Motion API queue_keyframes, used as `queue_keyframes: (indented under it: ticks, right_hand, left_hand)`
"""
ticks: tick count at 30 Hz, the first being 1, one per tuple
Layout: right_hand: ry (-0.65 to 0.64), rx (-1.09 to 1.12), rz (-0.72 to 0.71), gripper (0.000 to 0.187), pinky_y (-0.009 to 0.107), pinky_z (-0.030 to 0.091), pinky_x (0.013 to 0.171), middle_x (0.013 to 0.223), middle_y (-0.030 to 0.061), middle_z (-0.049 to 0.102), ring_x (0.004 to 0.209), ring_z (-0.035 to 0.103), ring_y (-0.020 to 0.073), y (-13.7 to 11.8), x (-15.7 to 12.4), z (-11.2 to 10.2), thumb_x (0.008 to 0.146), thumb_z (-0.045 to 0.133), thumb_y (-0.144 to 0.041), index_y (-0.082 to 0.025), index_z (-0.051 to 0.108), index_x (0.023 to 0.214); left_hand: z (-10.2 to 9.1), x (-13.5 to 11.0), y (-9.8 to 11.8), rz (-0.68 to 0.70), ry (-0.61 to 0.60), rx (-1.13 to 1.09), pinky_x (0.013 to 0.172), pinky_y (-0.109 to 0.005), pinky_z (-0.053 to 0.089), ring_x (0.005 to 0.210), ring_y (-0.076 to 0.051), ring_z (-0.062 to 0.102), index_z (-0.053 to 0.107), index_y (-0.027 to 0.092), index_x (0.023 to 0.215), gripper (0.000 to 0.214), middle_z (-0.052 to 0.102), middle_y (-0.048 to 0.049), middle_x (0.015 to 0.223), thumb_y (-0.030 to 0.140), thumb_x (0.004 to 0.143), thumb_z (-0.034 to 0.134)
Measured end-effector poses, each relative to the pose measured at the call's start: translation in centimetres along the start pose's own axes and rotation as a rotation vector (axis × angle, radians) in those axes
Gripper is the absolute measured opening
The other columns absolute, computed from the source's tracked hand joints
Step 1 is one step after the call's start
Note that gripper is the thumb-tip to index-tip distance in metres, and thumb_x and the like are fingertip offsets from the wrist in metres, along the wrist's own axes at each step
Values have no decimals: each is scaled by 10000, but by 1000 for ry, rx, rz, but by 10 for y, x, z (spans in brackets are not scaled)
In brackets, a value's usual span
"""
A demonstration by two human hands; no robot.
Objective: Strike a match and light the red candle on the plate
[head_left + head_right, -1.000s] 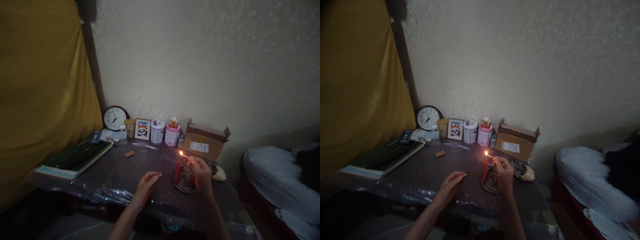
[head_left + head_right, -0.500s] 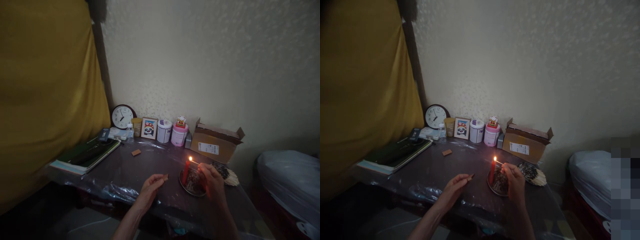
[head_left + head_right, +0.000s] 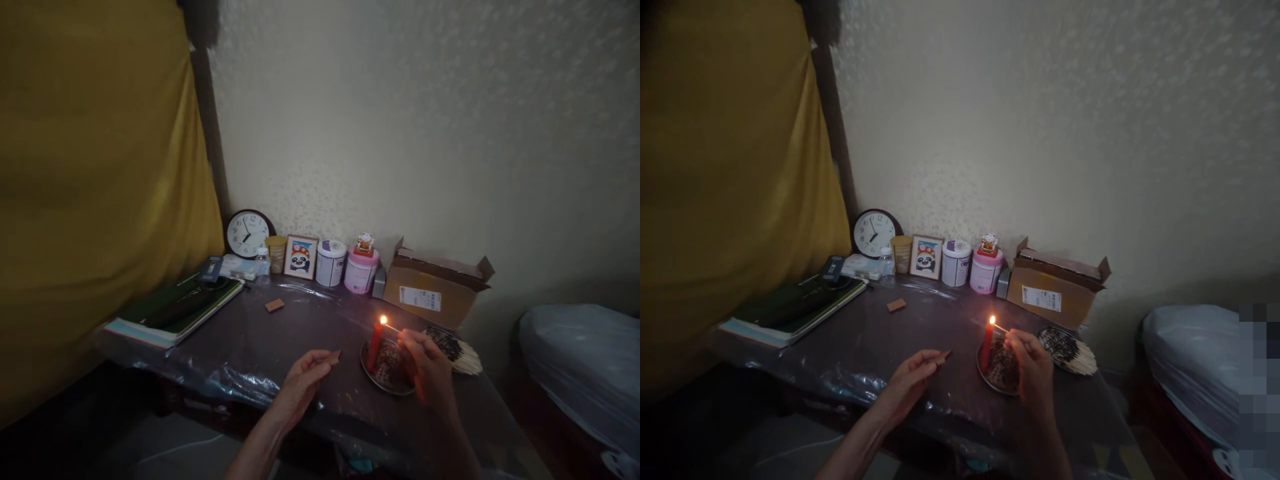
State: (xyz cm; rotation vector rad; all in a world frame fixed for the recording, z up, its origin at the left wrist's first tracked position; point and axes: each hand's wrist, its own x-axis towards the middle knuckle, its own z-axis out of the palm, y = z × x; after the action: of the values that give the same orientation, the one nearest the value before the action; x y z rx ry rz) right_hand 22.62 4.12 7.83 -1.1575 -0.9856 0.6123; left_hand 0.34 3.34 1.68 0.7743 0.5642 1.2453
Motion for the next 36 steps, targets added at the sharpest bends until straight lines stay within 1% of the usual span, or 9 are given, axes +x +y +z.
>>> queue_keyframes:
  ticks: [3, 7, 13, 17, 22, 25, 30, 36]
  right_hand:
    - [-20, 7, 37, 222, 277, 437, 594, 663, 25, 657, 649, 589, 177, 0, 0, 0, 631, 683, -376, -172, 677, 718]
    - [-11, -54, 52, 216, 260, 426, 585, 649, -2, 636, 645, 578, 166, -3, -3, 1, 664, 670, -387, -187, 665, 745]
    - [29, -127, 40, 240, 248, 415, 544, 648, 7, 640, 642, 577, 175, -9, -4, 3, 658, 661, -410, -184, 664, 739]
    - [32, -104, 38, 228, 256, 424, 547, 634, 10, 641, 629, 584, 175, -7, -3, 4, 654, 662, -399, -183, 659, 728]
    - [9, -32, 29, 184, 260, 444, 609, 671, 1, 654, 666, 605, 165, 0, -1, 3, 675, 657, -359, -191, 654, 751]
    - [-5, 20, 36, 181, 273, 457, 624, 665, 4, 659, 664, 614, 170, 3, 0, 2, 663, 673, -346, -191, 650, 752]
    - [-12, 47, 48, 256, 289, 473, 599, 667, 32, 673, 657, 625, 192, 3, 0, 2, 629, 693, -387, -176, 654, 768]
    - [-27, 53, 83, 213, 276, 464, 630, 698, 14, 674, 685, 618, 178, 4, 0, 3, 650, 692, -348, -188, 649, 782]
  left_hand:
    - [-1, -1, 0, -8, -7, -4, 826, -246, 385, 849, -150, 608, 669, 179, 864, 212, 707, -51, 900, 220, 660, 708]
    - [-3, -1, 0, -22, -4, -15, 836, -262, 392, 829, -148, 600, 668, 180, 870, 222, 696, -40, 851, 234, 658, 711]
    - [-1, -2, 2, -26, -11, -10, 828, -238, 385, 838, -137, 590, 672, 188, 848, 191, 691, -37, 861, 226, 665, 706]
    - [-2, -2, 1, -21, 0, 22, 801, -235, 387, 839, -148, 594, 674, 189, 862, 220, 698, -46, 879, 242, 652, 714]
    - [-1, -3, 2, -12, -17, 21, 858, -257, 374, 911, -173, 596, 673, 181, 878, 228, 697, -66, 947, 235, 659, 705]
    - [1, -3, 4, -1, -25, 19, 868, -273, 376, 922, -185, 596, 671, 171, 878, 228, 693, -77, 966, 234, 661, 700]
    - [1, -3, 4, -6, 0, 24, 836, -273, 384, 871, -178, 604, 666, 178, 865, 243, 700, -63, 914, 253, 640, 719]
    - [-1, -3, 3, 16, -14, 15, 870, -281, 364, 903, -180, 597, 669, 184, 867, 235, 701, -62, 938, 239, 644, 717]
